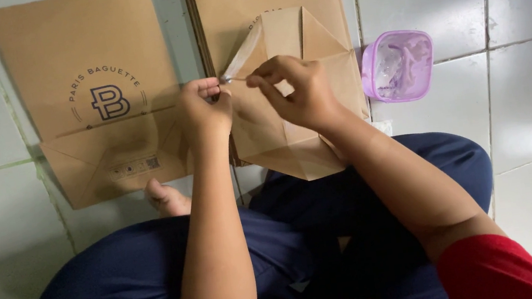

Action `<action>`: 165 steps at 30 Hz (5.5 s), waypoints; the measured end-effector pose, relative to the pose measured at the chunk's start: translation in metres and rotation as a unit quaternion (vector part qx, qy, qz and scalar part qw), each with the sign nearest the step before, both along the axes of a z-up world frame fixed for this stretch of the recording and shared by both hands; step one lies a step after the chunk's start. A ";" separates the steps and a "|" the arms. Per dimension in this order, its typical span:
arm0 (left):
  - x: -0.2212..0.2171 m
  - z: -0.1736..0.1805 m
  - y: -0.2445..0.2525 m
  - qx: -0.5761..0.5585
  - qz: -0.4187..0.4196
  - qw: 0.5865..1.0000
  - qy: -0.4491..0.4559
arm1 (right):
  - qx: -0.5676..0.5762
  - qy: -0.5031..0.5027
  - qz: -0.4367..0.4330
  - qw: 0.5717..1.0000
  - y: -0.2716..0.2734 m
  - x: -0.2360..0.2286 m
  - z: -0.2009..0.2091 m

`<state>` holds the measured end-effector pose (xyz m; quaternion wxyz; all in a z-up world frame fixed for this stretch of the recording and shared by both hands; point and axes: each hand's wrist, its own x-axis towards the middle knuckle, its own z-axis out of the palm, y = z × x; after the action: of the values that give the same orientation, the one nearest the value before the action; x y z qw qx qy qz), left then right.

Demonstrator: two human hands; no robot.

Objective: The person folds the bottom sections of a brown paper bag and applies glue with a stick to create a flat base, then presses down on the glued areas to ensure they adhere.

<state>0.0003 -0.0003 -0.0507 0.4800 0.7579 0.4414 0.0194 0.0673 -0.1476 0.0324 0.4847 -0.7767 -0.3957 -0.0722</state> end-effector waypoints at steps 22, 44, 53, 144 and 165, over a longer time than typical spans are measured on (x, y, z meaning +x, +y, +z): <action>0.001 0.049 0.000 -0.071 0.005 0.997 0.019 | -0.008 0.024 0.003 1.000 -0.012 0.023 -0.006; -0.001 0.016 -0.001 -0.076 0.008 0.997 -0.006 | 0.311 0.267 -0.164 0.897 -0.062 0.044 0.049; -0.001 0.008 0.001 0.168 -0.145 0.954 -0.200 | 0.091 0.235 -0.285 0.925 -0.192 0.072 0.079; 0.052 0.009 -0.012 0.098 -0.242 0.954 -0.147 | 0.043 -0.190 -0.147 0.970 -0.024 0.013 0.019; 0.053 0.076 -0.016 0.038 -0.224 0.969 -0.101 | 0.058 -0.164 -0.187 0.967 -0.034 0.024 0.005</action>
<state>0.0531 -0.0167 0.0253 0.4847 0.8493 0.2088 0.0044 0.0917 -0.1816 0.0374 0.4354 -0.7849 -0.3124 -0.3111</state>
